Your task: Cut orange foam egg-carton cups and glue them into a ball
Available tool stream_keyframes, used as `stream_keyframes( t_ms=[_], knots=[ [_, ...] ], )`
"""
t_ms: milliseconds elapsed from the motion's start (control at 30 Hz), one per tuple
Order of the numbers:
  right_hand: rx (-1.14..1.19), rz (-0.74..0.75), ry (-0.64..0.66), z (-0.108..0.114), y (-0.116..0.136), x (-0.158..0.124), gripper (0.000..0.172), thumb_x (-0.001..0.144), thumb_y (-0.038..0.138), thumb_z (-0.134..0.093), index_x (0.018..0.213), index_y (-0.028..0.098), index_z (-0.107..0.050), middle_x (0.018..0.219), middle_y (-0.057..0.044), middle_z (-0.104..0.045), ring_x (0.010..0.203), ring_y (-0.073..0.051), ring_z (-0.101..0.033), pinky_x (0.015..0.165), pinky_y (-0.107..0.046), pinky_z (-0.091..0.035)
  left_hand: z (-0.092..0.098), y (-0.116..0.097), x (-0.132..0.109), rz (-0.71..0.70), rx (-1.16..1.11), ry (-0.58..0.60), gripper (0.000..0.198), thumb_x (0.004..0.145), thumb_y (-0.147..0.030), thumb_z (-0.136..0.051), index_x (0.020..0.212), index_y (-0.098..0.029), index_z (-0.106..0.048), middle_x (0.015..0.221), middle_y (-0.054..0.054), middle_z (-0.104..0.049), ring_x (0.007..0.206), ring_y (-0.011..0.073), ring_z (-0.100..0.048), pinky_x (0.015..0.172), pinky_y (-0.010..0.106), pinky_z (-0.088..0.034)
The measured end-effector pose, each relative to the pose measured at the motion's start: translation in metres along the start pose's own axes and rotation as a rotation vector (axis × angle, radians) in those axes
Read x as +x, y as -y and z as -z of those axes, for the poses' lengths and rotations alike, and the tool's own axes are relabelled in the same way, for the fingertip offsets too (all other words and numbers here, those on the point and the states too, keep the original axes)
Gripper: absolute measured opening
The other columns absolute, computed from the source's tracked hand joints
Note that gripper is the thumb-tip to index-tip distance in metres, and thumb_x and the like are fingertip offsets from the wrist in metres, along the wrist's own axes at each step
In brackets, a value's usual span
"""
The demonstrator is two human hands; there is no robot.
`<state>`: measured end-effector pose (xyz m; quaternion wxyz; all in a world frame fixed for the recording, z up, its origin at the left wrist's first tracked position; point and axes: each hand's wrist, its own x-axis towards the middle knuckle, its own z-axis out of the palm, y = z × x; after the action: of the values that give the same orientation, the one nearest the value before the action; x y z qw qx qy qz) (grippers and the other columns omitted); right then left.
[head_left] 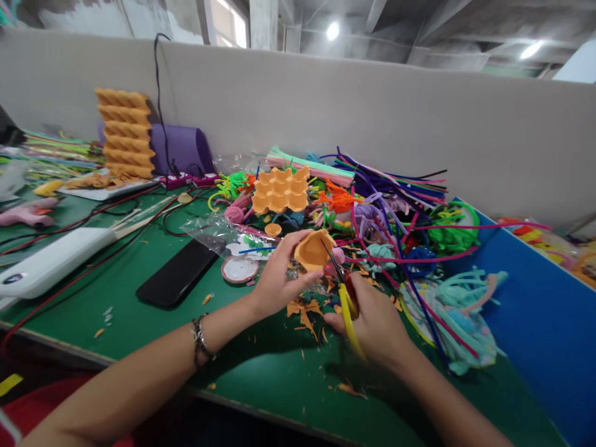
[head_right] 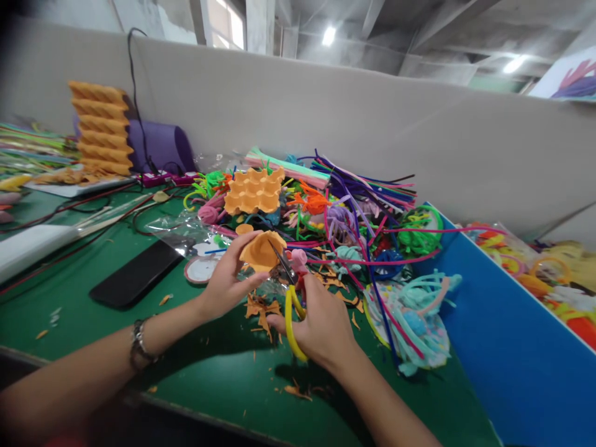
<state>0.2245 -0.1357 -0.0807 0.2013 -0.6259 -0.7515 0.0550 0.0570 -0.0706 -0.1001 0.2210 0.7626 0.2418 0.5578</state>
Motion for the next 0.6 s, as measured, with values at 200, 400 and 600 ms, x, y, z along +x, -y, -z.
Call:
stream_keyframes(
  t_ms=[200,400,600],
  knots=[
    [-0.095,-0.049,-0.017,-0.0011,-0.0017,0.0008,0.035,0.08,0.046,-0.044,0.096,0.018,-0.056,0.068,-0.004,-0.062,0.06,-0.021,-0.058,0.051,-0.025,-0.029,-0.0055,0.0026,-0.0049,0.122,-0.063,0.071,0.052,0.085,-0.036,-0.046,0.132,-0.022,-0.03,0.134,0.013,-0.041,0.121,0.0253,-0.041,0.099,0.045,-0.035],
    [-0.142,-0.041,-0.009,0.0008,-0.0007,0.0009,0.037,0.085,0.044,-0.032,0.073,0.019,-0.057,0.065,-0.006,-0.064,0.058,-0.021,-0.059,0.05,-0.025,-0.028,-0.0068,-0.0008,-0.0034,0.236,-0.178,0.088,0.057,0.086,-0.036,-0.043,0.136,-0.018,-0.021,0.135,0.014,-0.04,0.121,0.0229,-0.042,0.101,0.041,-0.034],
    [-0.103,-0.037,-0.035,-0.0029,-0.0019,0.0008,0.038,0.085,0.044,-0.031,0.071,0.02,-0.056,0.063,-0.006,-0.063,0.056,-0.02,-0.058,0.049,-0.025,-0.028,-0.0071,-0.0002,0.0006,0.251,-0.275,0.074,0.041,0.085,-0.037,-0.042,0.121,-0.017,-0.041,0.114,0.011,-0.056,0.103,0.0195,-0.054,0.089,0.036,-0.045]
  ],
)
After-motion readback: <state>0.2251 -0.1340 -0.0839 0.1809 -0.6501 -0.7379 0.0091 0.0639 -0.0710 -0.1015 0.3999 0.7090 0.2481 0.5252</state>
